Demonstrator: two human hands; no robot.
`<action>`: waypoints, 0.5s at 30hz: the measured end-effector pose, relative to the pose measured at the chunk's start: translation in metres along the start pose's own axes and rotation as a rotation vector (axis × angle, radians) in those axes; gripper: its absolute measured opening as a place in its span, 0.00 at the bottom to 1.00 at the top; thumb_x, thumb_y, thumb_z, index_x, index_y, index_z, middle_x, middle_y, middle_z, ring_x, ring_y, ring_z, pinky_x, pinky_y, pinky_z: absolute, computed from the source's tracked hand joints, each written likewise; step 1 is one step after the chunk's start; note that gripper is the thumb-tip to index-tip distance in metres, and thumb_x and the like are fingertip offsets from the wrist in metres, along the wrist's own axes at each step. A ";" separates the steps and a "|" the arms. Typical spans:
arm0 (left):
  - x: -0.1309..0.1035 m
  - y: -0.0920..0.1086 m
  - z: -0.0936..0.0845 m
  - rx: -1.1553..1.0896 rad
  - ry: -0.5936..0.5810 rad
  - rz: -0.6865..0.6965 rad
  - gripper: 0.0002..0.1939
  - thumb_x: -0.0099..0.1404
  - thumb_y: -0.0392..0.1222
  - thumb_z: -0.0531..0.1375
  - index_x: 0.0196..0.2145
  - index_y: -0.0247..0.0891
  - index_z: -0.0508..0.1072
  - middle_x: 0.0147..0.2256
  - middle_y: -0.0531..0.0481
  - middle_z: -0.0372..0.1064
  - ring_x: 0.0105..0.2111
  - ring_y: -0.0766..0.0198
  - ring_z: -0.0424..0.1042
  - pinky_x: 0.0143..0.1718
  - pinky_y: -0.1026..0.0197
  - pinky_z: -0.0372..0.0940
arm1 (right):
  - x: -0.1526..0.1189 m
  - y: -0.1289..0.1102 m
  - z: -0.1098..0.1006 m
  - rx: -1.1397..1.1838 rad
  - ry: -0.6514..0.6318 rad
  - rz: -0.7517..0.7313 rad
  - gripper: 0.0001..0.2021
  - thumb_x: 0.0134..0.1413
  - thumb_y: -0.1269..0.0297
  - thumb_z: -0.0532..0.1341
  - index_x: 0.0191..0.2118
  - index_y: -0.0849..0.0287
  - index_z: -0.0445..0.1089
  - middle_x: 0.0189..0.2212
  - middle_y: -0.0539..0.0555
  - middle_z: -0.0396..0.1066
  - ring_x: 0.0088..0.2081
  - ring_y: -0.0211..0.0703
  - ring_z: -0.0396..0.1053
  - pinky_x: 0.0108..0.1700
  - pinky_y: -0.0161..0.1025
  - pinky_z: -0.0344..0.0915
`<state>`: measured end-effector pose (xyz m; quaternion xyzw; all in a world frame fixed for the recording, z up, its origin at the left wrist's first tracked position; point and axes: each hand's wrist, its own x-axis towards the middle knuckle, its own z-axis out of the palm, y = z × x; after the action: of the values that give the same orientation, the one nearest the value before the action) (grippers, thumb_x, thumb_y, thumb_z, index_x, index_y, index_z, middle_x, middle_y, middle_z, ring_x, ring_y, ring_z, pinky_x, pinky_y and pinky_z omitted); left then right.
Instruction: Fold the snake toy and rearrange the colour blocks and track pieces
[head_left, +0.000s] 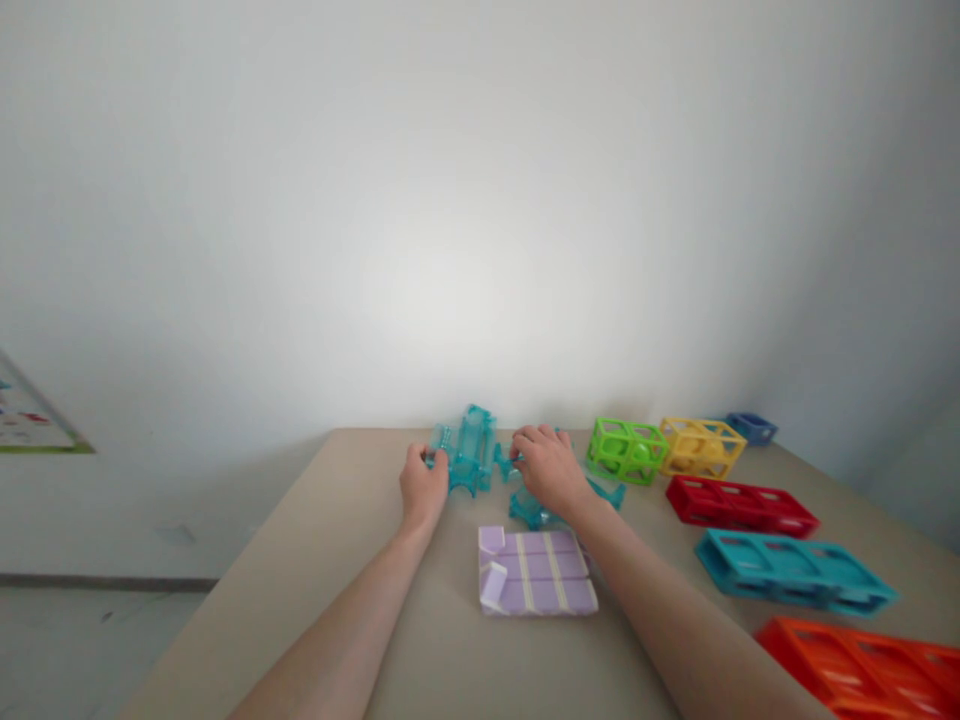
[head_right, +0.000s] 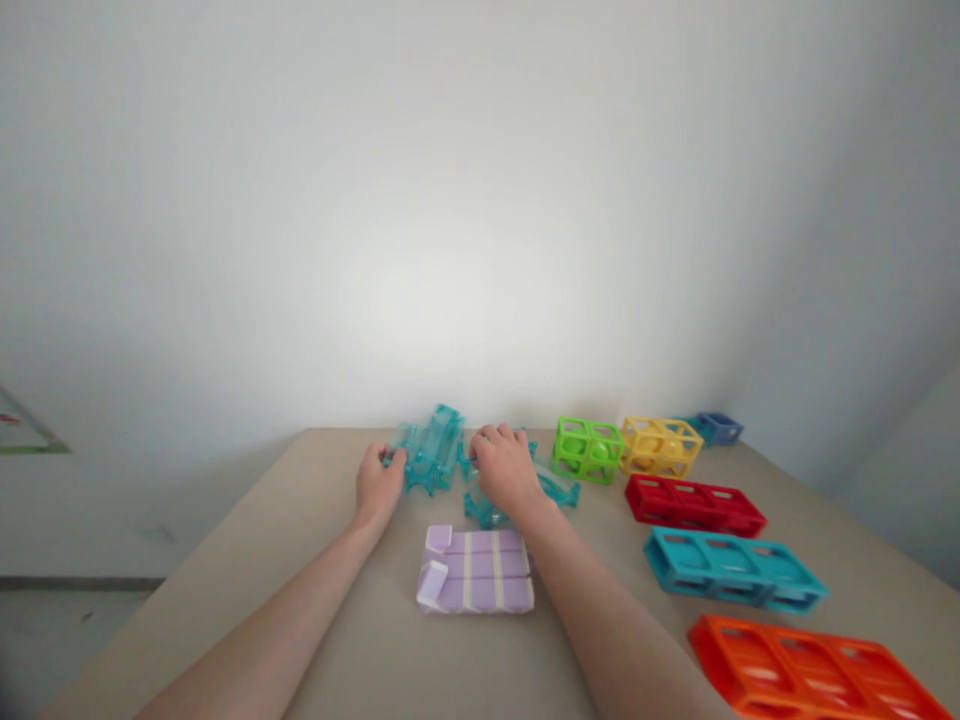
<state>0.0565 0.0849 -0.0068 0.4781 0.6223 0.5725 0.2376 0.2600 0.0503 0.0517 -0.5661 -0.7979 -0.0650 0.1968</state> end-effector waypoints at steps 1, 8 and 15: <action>0.001 -0.001 0.000 0.014 -0.010 0.006 0.05 0.57 0.41 0.59 0.31 0.40 0.66 0.29 0.51 0.68 0.33 0.59 0.71 0.41 0.56 0.64 | 0.000 0.000 0.000 -0.002 -0.003 -0.014 0.07 0.56 0.74 0.57 0.39 0.58 0.70 0.42 0.57 0.71 0.47 0.49 0.64 0.48 0.43 0.55; 0.009 -0.005 -0.004 0.052 -0.077 0.067 0.16 0.56 0.31 0.59 0.43 0.38 0.71 0.37 0.46 0.74 0.38 0.60 0.74 0.42 0.58 0.66 | 0.001 0.001 0.001 -0.030 -0.028 -0.058 0.09 0.55 0.78 0.55 0.40 0.59 0.66 0.38 0.55 0.70 0.44 0.45 0.65 0.45 0.37 0.57; 0.005 0.002 -0.008 0.038 -0.087 0.123 0.19 0.53 0.40 0.65 0.45 0.38 0.75 0.34 0.43 0.75 0.37 0.52 0.75 0.40 0.54 0.67 | 0.000 -0.001 0.001 -0.096 0.035 0.034 0.27 0.50 0.81 0.53 0.56 0.57 0.56 0.48 0.58 0.62 0.45 0.47 0.66 0.39 0.36 0.60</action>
<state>0.0484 0.0849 -0.0021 0.5441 0.5917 0.5528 0.2197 0.2588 0.0501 0.0514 -0.5871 -0.7805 -0.1099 0.1843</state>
